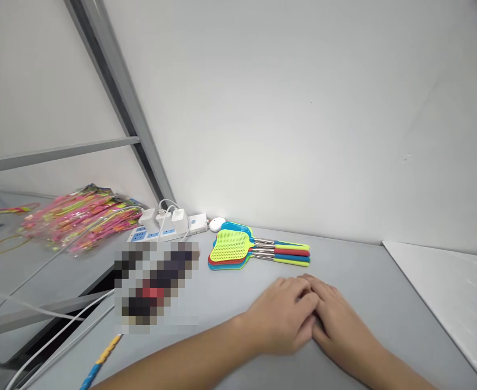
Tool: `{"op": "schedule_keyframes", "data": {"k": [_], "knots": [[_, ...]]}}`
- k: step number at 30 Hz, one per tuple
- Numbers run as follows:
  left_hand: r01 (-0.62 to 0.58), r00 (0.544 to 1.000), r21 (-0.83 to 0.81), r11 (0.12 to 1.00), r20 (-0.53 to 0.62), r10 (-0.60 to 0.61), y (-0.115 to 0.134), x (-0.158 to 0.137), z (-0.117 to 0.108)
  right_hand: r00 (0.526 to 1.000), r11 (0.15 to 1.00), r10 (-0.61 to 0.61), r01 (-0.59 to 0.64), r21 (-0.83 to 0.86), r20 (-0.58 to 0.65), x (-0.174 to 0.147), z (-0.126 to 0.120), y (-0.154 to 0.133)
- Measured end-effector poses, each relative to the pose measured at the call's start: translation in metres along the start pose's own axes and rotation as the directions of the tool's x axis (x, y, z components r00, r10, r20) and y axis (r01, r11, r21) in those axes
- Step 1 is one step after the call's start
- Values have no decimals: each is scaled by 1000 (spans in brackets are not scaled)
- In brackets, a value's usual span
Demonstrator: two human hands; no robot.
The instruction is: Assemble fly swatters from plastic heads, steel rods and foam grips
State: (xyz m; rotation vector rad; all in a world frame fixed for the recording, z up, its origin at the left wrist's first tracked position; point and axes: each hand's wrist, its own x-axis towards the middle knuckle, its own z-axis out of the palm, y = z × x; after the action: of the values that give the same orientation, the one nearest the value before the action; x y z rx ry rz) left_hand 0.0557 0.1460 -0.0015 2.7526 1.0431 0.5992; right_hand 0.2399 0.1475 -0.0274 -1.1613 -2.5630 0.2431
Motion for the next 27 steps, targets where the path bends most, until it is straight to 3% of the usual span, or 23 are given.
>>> {"op": "schedule_keyframes", "data": {"k": [4, 8, 17, 21, 27], "knots": [[143, 990, -147, 979, 39, -139, -3, 2, 3, 996, 1000, 2, -1, -9, 89, 0, -3, 6], [245, 969, -121, 962, 63, -239, -20, 8, -5, 982, 999, 41, -40, -6, 184, -3, -6, 8], [165, 979, -62, 984, 130, -156, -21, -5, -13, 966, 999, 32, -37, 15, 256, -6, -13, 6], [178, 981, -84, 980, 99, -169, -22, -7, -16, 964, 999, 17, -28, 38, 265, -5, -19, 5], [159, 984, -80, 984, 96, -152, -23, -7, -14, 938, 989, -143, 121, 88, 316, -6, -25, 7]]}}
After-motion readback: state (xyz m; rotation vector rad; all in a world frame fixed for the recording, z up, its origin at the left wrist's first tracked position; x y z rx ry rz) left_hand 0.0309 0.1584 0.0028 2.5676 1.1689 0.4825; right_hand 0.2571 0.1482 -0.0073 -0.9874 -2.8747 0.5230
